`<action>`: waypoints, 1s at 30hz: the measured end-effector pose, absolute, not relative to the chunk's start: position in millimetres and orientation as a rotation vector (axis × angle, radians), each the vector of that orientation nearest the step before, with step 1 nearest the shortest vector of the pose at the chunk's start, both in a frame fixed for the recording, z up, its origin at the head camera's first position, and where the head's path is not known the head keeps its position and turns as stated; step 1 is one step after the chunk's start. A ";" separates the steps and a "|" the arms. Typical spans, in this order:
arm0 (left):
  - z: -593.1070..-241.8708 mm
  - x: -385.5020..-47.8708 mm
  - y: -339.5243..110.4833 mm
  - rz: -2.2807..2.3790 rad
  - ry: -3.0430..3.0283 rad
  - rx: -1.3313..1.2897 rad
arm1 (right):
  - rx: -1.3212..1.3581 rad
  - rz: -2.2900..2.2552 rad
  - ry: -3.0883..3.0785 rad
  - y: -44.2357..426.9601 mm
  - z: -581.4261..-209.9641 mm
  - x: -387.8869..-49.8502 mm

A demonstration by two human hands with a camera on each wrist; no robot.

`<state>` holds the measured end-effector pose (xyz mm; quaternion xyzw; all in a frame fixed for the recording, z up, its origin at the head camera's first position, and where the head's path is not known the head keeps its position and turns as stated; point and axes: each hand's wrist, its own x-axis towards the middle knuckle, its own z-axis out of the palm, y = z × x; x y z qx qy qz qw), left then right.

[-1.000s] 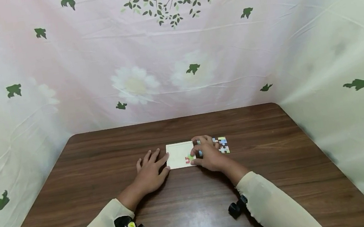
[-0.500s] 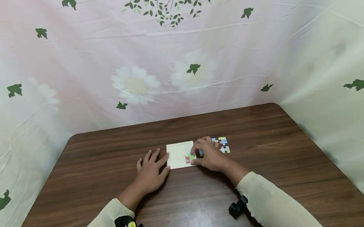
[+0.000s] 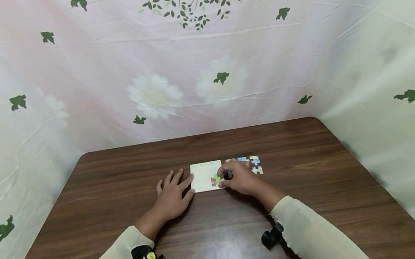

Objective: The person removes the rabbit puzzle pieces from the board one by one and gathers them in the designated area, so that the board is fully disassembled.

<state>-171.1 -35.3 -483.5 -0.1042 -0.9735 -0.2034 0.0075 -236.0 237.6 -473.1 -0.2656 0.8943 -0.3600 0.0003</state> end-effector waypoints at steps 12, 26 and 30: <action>-483.0 -170.6 -35.2 -0.637 -3.051 -0.324 | -0.770 -1.183 2.799 237.7 -471.2 -232.5; -484.8 -171.8 -35.0 -0.639 -3.049 -0.324 | -0.718 -1.235 2.795 237.2 -470.2 -231.2; -483.8 -171.3 -35.0 -0.642 -3.050 -0.322 | -0.712 -1.236 2.790 236.9 -469.8 -231.5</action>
